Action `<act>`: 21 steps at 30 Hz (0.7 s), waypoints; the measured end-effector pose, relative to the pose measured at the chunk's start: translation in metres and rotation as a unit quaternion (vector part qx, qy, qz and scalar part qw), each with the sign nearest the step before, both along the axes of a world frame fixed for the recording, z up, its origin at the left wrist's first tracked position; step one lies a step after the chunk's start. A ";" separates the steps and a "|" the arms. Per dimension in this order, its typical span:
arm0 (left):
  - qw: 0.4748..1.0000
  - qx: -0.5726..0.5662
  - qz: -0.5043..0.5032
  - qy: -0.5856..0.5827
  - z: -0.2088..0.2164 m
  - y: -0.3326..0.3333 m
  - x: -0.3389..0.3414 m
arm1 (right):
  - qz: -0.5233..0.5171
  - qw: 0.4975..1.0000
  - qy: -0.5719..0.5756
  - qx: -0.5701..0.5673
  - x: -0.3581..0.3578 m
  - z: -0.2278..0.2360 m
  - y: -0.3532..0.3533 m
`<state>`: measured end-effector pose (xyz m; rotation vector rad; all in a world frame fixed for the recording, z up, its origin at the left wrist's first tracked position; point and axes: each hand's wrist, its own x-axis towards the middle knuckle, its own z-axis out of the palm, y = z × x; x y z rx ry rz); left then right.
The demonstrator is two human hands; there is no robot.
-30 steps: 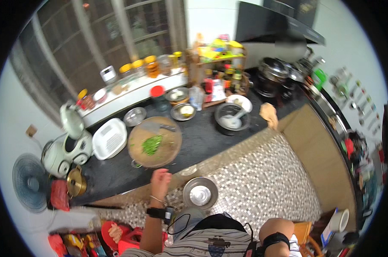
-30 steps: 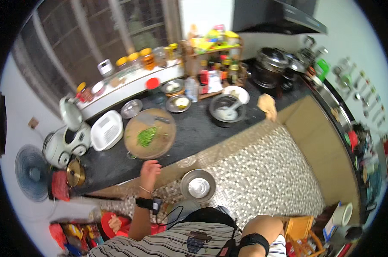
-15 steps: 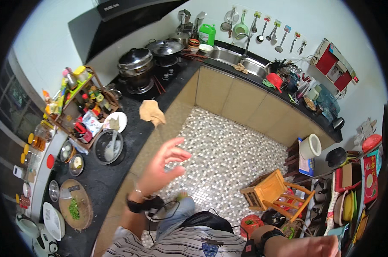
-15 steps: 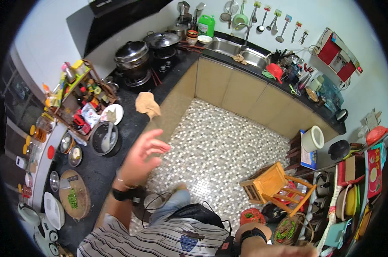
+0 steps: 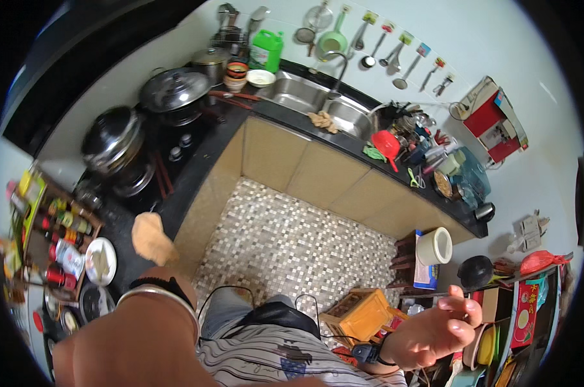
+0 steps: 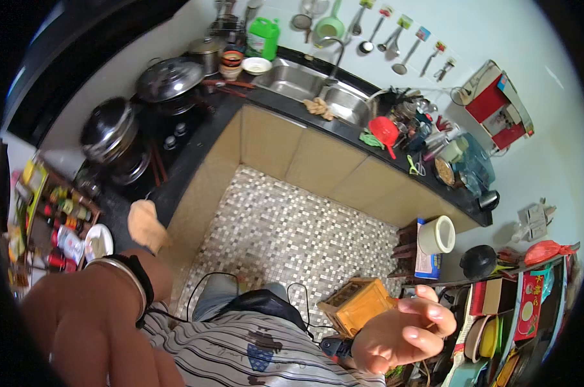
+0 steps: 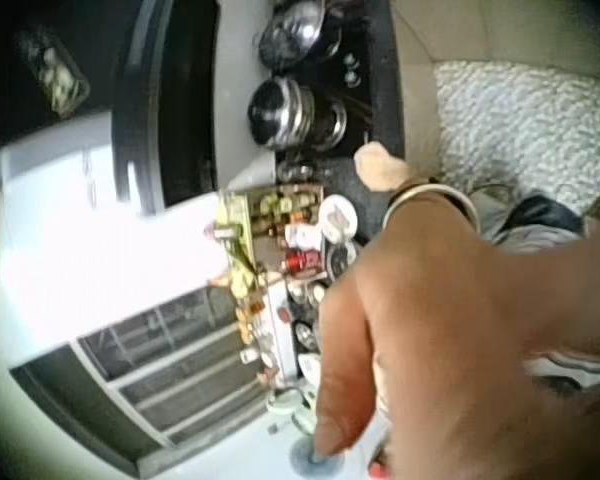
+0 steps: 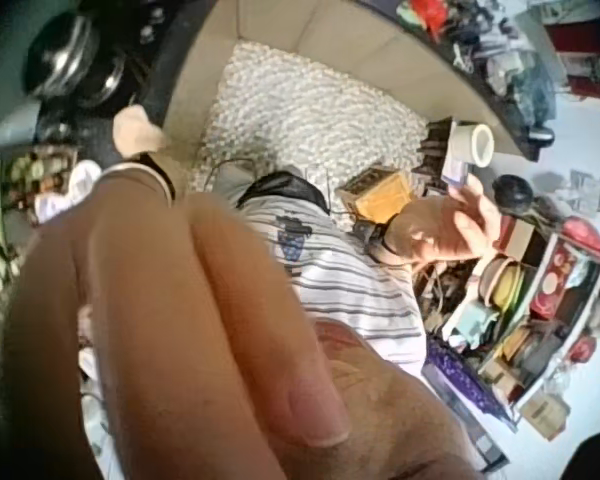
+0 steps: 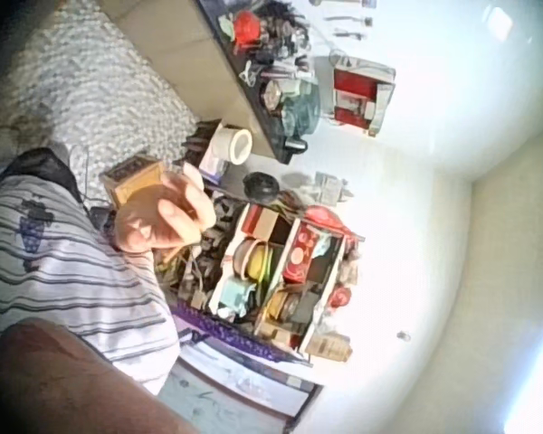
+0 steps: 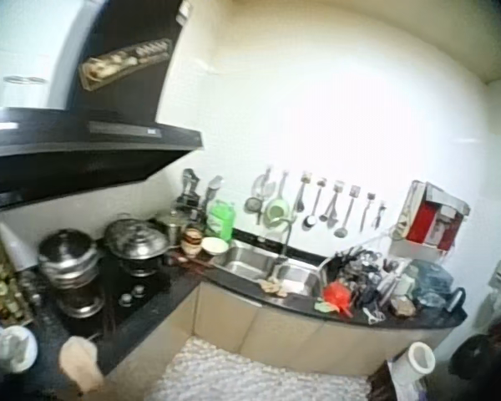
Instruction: The person rinses a cloth, moves kitchen items, wipes a sink drain, and then washes several chopsticks in a sink filled with soapy water.
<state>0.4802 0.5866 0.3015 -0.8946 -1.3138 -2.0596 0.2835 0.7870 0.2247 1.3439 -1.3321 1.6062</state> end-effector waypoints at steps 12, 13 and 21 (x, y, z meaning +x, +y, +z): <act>0.998 -0.025 0.000 -0.051 -0.002 -0.169 -0.243 | -0.007 0.985 -0.148 0.090 -0.288 -0.038 -0.214; 0.998 -0.025 0.001 -0.062 -0.002 -0.185 -0.255 | -0.006 0.979 -0.158 0.132 -0.317 -0.039 -0.238; 0.970 -0.019 0.219 -0.105 -0.145 -0.337 -0.320 | 0.203 0.765 -0.420 0.443 -0.510 -0.198 -0.448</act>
